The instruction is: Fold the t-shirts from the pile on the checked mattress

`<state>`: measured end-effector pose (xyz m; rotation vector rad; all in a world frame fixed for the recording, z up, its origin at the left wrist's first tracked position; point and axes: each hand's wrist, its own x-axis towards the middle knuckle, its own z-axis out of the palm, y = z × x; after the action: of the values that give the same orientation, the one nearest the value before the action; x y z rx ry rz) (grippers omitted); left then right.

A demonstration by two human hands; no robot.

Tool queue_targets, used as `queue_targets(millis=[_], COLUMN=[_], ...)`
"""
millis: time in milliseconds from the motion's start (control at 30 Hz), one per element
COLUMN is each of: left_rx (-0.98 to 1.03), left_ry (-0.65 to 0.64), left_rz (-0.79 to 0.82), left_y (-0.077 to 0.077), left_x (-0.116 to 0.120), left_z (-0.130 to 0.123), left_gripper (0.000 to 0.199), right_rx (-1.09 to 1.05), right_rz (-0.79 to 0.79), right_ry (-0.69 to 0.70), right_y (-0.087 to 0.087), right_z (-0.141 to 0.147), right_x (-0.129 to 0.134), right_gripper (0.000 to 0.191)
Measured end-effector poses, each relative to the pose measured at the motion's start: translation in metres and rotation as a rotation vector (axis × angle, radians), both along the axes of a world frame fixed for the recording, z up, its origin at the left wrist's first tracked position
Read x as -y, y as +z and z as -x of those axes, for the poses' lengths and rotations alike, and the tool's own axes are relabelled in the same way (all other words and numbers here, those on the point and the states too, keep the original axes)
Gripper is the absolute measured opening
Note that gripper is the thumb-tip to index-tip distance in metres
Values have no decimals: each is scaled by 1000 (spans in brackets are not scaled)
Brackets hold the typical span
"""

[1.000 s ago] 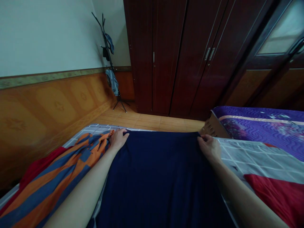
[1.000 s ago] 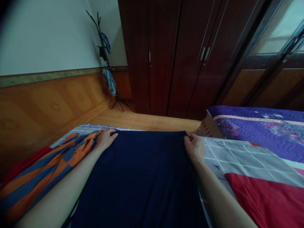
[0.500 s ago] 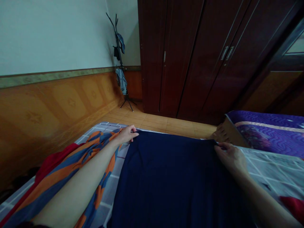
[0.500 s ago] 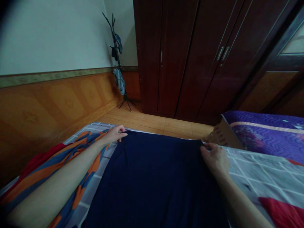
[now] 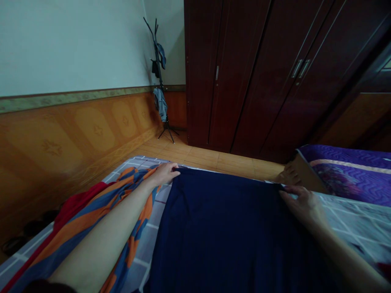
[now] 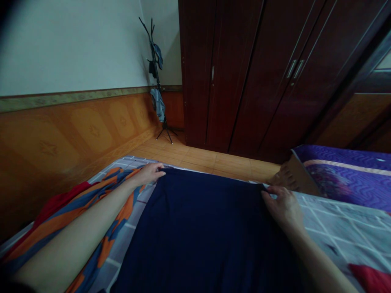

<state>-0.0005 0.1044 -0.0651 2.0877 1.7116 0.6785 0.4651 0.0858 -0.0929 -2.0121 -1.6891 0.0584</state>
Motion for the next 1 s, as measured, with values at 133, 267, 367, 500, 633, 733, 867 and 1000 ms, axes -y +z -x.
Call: queue_targets(millis=[133, 267, 367, 500, 633, 733, 867, 1000], left_rx=[-11, 14, 65, 129, 164, 216, 251, 266], left_ry=[83, 127, 93, 17, 44, 89, 145, 211], left_rz=[8, -31, -11, 46, 141, 160, 122, 117], left_y=[-2, -7, -12, -18, -19, -20, -28, -33], left_x=[-6, -11, -14, -17, -19, -19, -23, -28], left_z=[1, -2, -3, -2, 1, 2, 7, 8], left_gripper=[11, 9, 21, 34, 29, 35, 38, 38], right_rx=[8, 16, 23, 29, 28, 21, -10, -24], right_rz=[-7, -32, -52, -62, -62, -59, -35, -20], right_ry=[-65, -49, -36, 19, 56, 46, -31, -109], right_y=[7, 9, 8, 8, 10, 11, 13, 14], right_z=[1, 4, 9, 17, 24, 24, 16, 11], right_x=[3, 7, 11, 17, 22, 22, 19, 16], right_gripper=[17, 23, 25, 27, 29, 28, 26, 29])
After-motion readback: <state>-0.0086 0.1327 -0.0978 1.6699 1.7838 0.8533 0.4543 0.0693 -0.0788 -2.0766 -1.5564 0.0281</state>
